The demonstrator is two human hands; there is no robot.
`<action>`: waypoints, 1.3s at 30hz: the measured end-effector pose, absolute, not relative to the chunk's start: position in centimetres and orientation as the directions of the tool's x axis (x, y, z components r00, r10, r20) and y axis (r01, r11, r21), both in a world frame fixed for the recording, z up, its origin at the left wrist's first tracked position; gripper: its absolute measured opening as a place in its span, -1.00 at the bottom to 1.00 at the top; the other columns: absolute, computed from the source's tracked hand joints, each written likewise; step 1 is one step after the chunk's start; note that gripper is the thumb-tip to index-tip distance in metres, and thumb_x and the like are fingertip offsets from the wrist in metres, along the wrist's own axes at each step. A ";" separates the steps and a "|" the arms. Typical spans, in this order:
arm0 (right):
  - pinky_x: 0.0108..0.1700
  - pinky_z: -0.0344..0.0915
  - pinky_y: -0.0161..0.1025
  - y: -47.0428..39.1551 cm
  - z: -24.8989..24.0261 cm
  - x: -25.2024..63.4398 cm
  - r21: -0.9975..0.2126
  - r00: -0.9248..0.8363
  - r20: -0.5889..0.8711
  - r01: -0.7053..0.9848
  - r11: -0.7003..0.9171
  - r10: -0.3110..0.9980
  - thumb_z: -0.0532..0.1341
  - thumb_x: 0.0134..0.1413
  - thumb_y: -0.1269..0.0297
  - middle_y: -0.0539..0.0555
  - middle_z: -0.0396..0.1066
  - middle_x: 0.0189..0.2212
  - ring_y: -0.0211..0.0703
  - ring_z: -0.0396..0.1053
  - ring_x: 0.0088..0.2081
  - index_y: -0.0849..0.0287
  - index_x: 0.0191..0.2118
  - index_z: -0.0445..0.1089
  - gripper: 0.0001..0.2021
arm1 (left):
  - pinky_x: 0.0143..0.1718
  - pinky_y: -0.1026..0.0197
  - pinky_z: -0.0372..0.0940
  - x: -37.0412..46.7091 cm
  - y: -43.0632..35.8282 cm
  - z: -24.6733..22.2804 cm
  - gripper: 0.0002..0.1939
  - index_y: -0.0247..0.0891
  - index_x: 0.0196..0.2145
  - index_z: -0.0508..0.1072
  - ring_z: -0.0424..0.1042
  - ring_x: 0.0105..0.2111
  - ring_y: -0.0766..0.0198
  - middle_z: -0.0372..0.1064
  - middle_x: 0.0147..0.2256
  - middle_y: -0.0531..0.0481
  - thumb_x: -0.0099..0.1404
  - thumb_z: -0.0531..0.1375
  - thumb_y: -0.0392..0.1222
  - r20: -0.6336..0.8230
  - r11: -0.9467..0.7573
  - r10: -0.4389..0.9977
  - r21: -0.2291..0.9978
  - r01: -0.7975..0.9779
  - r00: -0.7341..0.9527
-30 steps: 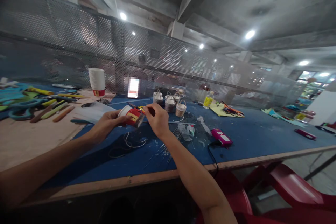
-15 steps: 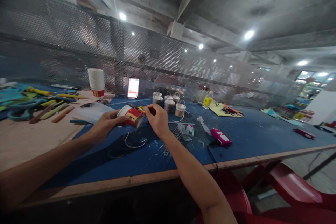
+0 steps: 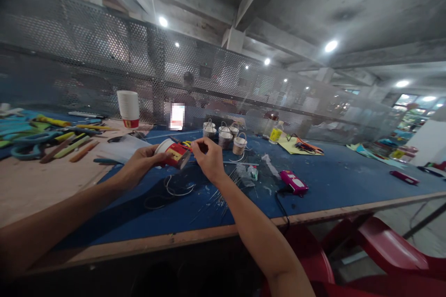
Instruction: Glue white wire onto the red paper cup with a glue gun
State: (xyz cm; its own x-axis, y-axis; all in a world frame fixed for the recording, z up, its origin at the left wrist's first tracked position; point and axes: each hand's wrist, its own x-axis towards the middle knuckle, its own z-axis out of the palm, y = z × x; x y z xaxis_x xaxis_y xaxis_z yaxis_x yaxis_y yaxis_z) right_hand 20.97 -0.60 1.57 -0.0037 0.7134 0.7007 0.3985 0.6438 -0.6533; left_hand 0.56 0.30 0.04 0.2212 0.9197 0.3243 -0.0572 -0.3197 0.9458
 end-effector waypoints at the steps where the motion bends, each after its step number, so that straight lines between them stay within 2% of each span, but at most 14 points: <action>1: -0.36 0.35 -0.30 -0.5 1.5 21.0 -0.658 -0.001 0.697 0.399 0.639 0.717 0.17 0.19 0.09 -0.02 0.41 -0.50 -0.24 0.38 -0.48 0.14 -0.36 0.39 -0.76 | -0.45 0.25 0.18 0.6 0.2 0.1 -0.79 -0.22 -0.34 0.58 0.33 -0.51 0.27 0.49 -0.47 0.03 0.13 0.35 -0.04 0.325 -0.319 0.919 0.946 -0.062 0.225; 13: -0.37 0.35 -0.30 0.0 1.2 21.2 -0.665 -0.005 0.669 0.442 0.602 0.743 0.17 0.19 0.06 -0.01 0.42 -0.50 -0.21 0.41 -0.46 0.13 -0.35 0.41 -0.75 | -0.47 0.25 0.16 0.5 0.5 0.1 -0.82 -0.20 -0.36 0.58 0.28 -0.53 0.30 0.43 -0.49 0.05 0.11 0.36 -0.06 0.338 -0.328 0.912 0.941 -0.079 0.233; 27: -0.38 0.31 -0.32 0.3 1.1 21.4 -0.715 -0.047 0.610 0.399 0.574 0.791 0.20 0.15 0.07 -0.02 0.42 -0.52 -0.23 0.36 -0.47 0.16 -0.38 0.43 -0.74 | -0.44 0.26 0.16 0.3 0.2 0.4 -0.83 -0.22 -0.36 0.59 0.30 -0.51 0.31 0.46 -0.48 0.06 0.10 0.38 -0.10 0.329 -0.305 0.909 0.943 -0.131 0.255; 39: -0.47 0.19 -0.36 1.0 1.1 21.6 -0.872 -0.124 0.440 0.179 0.456 0.890 0.30 0.03 0.09 -0.07 0.35 -0.58 -0.31 0.29 -0.54 0.21 -0.40 0.44 -0.75 | -0.40 0.27 0.17 0.1 0.3 0.3 -0.77 -0.25 -0.28 0.60 0.32 -0.45 0.29 0.48 -0.42 0.04 0.10 0.39 -0.12 0.332 -0.302 0.898 0.942 -0.144 0.287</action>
State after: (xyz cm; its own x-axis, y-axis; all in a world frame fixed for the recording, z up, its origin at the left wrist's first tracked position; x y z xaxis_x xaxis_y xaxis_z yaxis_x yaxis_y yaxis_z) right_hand 21.60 0.97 1.07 -0.1238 0.8896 0.4395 0.1791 0.4557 -0.8719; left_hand 0.07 0.29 0.28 0.2873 0.8984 0.3323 -0.1445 -0.3023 0.9422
